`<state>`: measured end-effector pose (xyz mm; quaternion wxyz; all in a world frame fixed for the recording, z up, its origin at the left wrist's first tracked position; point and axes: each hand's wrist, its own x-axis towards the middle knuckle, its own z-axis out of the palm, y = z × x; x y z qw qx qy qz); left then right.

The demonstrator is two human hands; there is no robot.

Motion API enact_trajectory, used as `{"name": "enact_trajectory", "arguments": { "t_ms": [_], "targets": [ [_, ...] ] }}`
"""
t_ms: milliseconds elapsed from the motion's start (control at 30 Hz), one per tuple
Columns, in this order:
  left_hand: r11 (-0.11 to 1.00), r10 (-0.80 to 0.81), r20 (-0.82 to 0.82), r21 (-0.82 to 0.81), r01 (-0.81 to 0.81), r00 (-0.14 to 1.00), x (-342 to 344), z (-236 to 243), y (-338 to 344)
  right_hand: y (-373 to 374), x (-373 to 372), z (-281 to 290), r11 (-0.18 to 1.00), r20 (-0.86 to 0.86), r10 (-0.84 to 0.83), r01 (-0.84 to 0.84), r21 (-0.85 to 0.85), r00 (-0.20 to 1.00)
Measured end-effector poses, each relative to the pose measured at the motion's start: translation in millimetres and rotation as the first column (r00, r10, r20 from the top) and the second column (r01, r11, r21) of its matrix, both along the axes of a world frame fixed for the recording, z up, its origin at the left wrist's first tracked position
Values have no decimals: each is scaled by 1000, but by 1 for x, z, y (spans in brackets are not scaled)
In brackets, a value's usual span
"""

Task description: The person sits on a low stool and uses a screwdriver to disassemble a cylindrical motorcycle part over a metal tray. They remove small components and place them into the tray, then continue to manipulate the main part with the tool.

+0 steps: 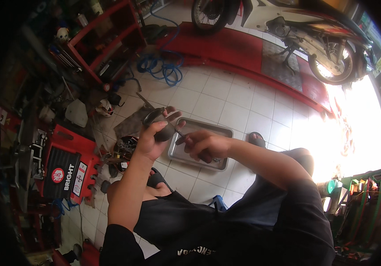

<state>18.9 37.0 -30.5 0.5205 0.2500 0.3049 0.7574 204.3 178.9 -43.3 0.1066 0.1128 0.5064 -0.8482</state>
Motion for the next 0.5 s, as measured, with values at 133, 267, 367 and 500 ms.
{"name": "enact_trajectory", "arguments": {
  "t_ms": [133, 267, 367, 500],
  "targets": [
    [984, 2, -51, -180, -11, 999, 6, 0, -2, 16, 29, 20, 883, 117, -425, 383, 270, 898],
    [896, -80, 16, -437, 79, 997, -2, -31, -4, 60, 56, 43, 731, 32, -681, 677, 83, 732],
    [831, -58, 121, -544, 114, 991, 6, -70, 1, 83, 69, 50, 665, 32, -743, 744, -65, 668],
    [722, -119, 51, -681, 121, 992, -5, -150, -13, 98, 73, 73, 622, 27, -771, 761, -182, 637]
  ]
}}
